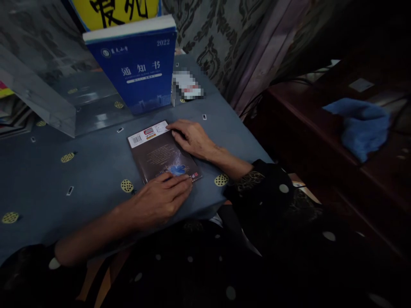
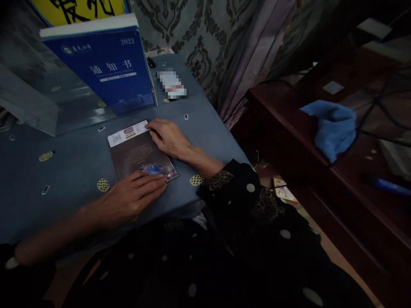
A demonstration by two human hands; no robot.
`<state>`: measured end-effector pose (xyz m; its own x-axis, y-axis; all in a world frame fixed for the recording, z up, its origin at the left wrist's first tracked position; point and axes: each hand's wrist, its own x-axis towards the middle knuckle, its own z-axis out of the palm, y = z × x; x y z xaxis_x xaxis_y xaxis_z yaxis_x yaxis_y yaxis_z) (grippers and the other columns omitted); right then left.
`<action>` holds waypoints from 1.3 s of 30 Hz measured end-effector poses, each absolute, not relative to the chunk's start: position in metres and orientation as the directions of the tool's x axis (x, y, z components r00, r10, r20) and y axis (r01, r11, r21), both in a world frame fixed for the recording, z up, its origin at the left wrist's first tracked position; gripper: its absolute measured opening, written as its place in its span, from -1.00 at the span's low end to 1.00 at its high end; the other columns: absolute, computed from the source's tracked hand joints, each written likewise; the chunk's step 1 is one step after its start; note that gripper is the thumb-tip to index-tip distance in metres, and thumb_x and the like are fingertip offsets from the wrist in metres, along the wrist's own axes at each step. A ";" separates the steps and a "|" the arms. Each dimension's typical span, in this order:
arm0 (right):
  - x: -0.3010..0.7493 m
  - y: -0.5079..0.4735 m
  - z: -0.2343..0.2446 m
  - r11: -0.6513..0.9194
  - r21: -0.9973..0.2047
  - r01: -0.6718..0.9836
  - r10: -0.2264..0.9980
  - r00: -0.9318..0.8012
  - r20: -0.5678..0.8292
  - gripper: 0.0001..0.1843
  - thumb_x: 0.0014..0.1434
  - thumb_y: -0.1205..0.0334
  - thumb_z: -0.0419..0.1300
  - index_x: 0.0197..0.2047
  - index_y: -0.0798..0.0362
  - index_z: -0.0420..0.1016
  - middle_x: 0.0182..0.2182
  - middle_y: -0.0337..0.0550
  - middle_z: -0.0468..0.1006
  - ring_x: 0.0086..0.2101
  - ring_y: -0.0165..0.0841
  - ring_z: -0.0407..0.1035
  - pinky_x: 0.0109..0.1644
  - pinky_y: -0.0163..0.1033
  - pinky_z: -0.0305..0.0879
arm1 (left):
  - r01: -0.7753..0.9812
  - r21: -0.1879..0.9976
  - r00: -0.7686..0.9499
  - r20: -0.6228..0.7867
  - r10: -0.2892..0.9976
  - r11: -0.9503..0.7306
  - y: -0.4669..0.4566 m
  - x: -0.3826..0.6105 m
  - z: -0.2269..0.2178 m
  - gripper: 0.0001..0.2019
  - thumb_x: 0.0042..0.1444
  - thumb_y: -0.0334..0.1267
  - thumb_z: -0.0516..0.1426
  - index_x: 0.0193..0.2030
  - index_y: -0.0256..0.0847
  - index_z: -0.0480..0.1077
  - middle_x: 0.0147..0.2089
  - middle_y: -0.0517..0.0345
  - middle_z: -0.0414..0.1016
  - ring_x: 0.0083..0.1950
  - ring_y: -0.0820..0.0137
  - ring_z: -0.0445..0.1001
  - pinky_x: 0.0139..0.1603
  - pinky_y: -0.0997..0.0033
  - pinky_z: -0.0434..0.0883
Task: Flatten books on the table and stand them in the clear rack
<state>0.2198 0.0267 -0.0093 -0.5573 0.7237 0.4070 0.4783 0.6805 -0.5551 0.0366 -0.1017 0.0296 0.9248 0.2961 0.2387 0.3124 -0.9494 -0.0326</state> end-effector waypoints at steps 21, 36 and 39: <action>0.199 0.042 -0.003 0.680 -0.406 0.611 0.724 -0.649 0.234 -0.55 0.40 0.31 0.01 0.29 0.17 0.38 0.28 0.13 0.40 0.25 -0.11 0.29 0.28 0.15 0.23 | 0.558 0.091 0.819 0.095 0.565 -0.825 -0.112 0.049 0.010 -0.52 0.44 -0.33 -0.11 0.44 -0.39 0.08 0.48 -0.14 0.17 0.50 0.17 0.13 0.45 -0.17 0.12; 0.240 -0.026 -0.013 0.760 -0.407 0.506 0.641 -0.687 0.342 -0.52 0.38 0.13 0.04 0.31 0.00 0.38 0.27 0.08 0.43 0.23 -0.05 0.31 0.26 0.23 0.30 | 0.434 -0.251 0.879 0.328 0.345 -0.865 -0.172 0.056 -0.032 -0.64 0.41 -0.27 0.05 0.28 -0.22 0.36 0.41 0.01 0.31 0.41 0.17 0.29 0.19 0.15 0.49; 0.251 -0.041 -0.014 0.759 -0.432 0.488 0.638 -0.692 0.339 -0.49 0.37 0.09 0.06 0.35 -0.05 0.33 0.30 0.06 0.39 0.26 -0.04 0.29 0.28 0.24 0.30 | 0.437 -0.360 0.872 0.394 0.290 -0.824 -0.181 0.058 -0.042 -0.71 0.40 -0.24 0.07 0.19 -0.09 0.45 0.38 0.13 0.35 0.39 0.23 0.31 0.05 0.27 0.57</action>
